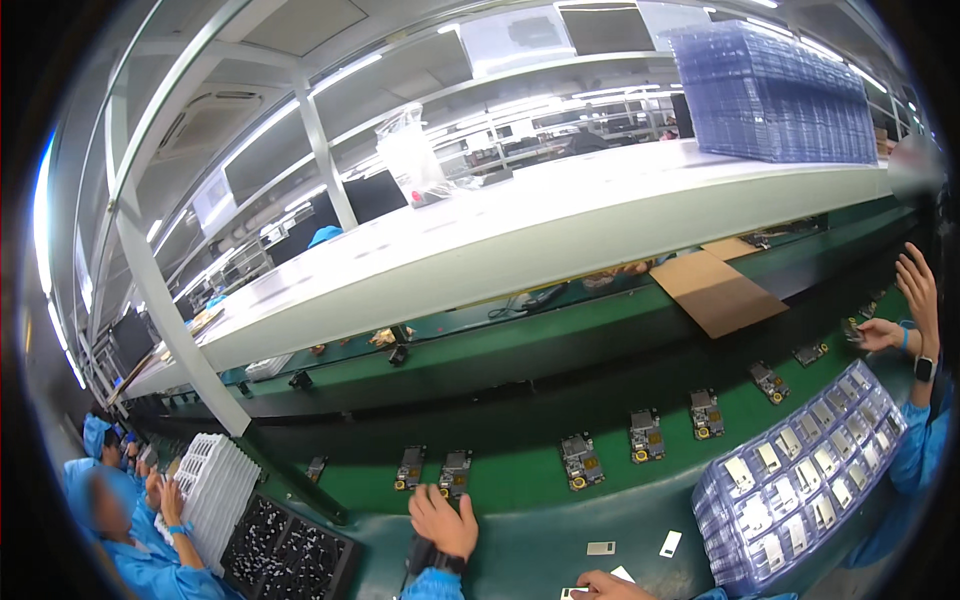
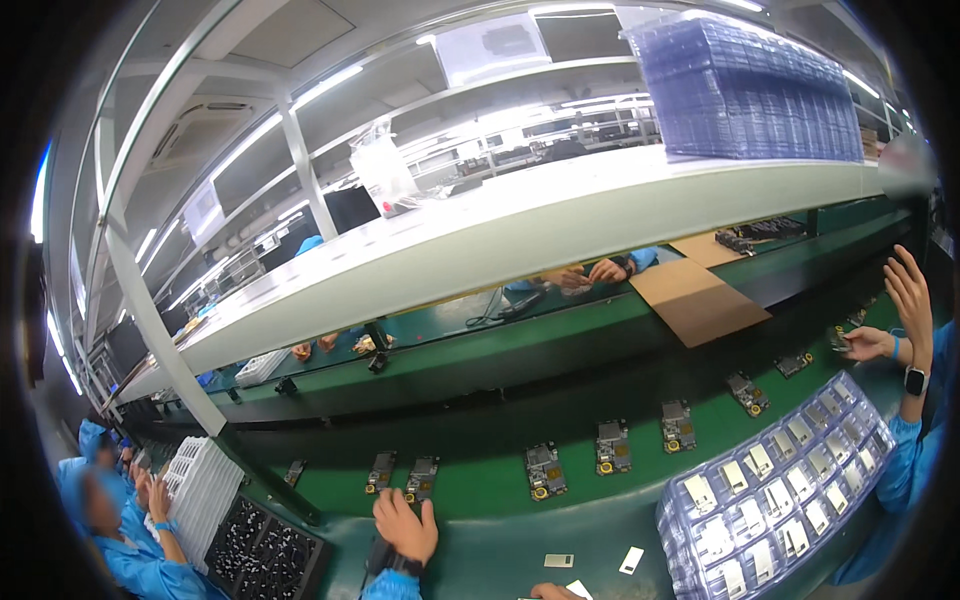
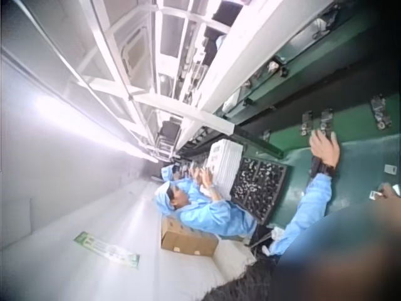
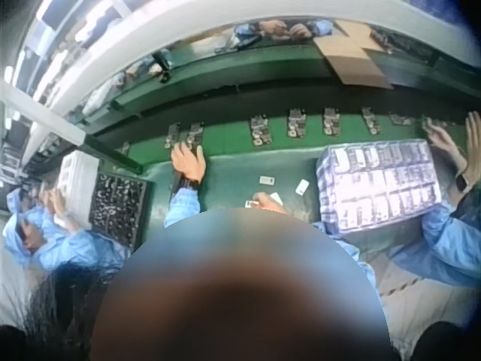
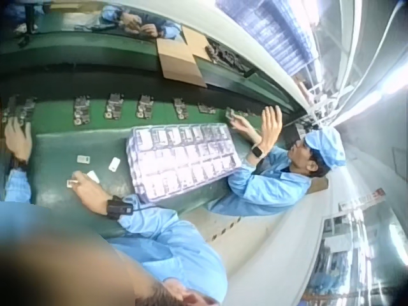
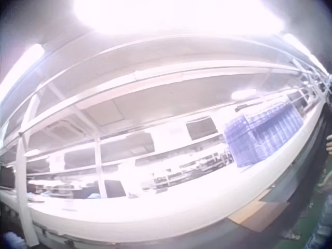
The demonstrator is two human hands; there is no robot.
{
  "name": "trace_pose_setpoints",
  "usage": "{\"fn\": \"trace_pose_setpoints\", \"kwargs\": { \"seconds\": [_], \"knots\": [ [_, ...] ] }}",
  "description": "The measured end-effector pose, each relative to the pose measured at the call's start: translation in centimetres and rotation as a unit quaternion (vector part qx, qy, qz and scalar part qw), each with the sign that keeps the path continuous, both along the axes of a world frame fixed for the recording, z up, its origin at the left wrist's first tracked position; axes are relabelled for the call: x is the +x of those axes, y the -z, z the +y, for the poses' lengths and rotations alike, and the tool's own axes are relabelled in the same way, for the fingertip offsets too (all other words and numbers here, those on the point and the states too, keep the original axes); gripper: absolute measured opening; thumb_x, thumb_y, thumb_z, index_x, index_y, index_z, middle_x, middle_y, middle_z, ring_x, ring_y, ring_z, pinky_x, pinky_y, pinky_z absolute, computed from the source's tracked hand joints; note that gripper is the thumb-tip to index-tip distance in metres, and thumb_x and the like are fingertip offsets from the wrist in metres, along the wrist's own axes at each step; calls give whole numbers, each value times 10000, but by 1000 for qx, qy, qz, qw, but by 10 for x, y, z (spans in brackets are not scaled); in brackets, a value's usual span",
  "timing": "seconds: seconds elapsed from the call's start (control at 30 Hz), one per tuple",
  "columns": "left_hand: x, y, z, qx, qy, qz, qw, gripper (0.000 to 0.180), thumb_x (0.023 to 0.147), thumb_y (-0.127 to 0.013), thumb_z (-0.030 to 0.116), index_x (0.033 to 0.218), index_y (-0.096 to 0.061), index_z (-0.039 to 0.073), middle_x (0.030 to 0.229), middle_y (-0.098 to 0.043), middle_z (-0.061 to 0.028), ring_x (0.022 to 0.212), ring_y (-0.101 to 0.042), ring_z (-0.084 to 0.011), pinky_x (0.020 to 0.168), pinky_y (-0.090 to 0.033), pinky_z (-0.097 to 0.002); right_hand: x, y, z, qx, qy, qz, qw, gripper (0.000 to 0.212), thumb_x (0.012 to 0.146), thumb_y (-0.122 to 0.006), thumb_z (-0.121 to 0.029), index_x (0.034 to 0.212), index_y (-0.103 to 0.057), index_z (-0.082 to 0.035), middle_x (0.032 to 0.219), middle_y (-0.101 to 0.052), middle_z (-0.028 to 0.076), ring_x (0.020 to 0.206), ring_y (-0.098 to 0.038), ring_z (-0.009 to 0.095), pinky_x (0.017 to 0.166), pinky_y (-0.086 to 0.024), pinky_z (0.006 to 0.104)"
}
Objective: Assembling and inspecting small circuit board components on a factory assembly line.
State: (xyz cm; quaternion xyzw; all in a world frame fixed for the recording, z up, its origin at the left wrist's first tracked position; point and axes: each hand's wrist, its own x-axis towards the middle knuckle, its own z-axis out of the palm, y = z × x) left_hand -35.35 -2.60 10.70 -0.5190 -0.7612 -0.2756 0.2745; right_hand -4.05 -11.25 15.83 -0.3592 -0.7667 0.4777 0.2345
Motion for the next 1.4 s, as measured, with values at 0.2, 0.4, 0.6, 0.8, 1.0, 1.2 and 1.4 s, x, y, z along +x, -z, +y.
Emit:
{"fn": "trace_pose_setpoints", "kwargs": {
  "seconds": [0.2,0.4,0.6,0.8,1.0,1.2,1.4],
  "knots": [
    [-39,14,29,-23,27,-190,981,427,790,-781,217,1082,-559,-3,1097,-591,-192,1015,-546,-395,909,-419,-496,-5,26,6,270,-6,29,962,121,938,-571,-104,1010,-637,-32,1032,-623,184,896,-618,359,756,-510,424],
    [12,-7,-16,115,286,-622,720,303,995,-465,6,1278,-358,4,1142,-595,-130,1027,-650,-240,788,-628,-422,1,4,29,367,50,115,922,214,838,-689,-89,1051,-693,-70,1054,-655,87,890,-649,274,740,-537,352],
    [107,-45,-117,-128,350,-647,666,407,1019,-499,71,1401,-364,28,1178,-532,-95,933,-595,-153,713,-565,-305,10,-2,42,447,33,98,888,238,759,-787,-85,994,-755,-78,1076,-721,50,848,-689,199,772,-572,332],
    [107,-52,-126,-167,333,-795,480,397,1034,-485,104,1396,-374,-15,1171,-519,-89,1042,-557,-159,934,-491,-290,3,4,39,428,-17,67,901,301,814,-671,-96,1099,-726,-16,1131,-698,90,986,-663,222,934,-546,387],
    [102,-44,-133,-176,343,-742,549,356,1028,-489,98,1353,-408,-23,1160,-516,-91,1044,-532,-157,940,-454,-273,-4,16,38,421,-18,64,905,293,805,-670,-87,1082,-726,-11,1121,-700,94,980,-663,222,910,-557,384],
    [101,-47,-136,-174,346,-745,543,351,1023,-493,88,1346,-413,-23,1154,-518,-92,1049,-530,-156,944,-451,-276,-7,15,38,418,-17,78,905,277,799,-679,-90,1062,-733,-20,1104,-706,97,960,-669,225,865,-571,369],
    [99,-43,-134,-164,356,-761,517,344,1019,-494,72,1341,-416,-20,1140,-521,-88,1038,-540,-154,923,-470,-270,-9,16,41,417,-10,94,904,273,788,-706,-86,1053,-738,-29,1085,-712,91,949,-671,224,852,-572,358]
  ]
}}
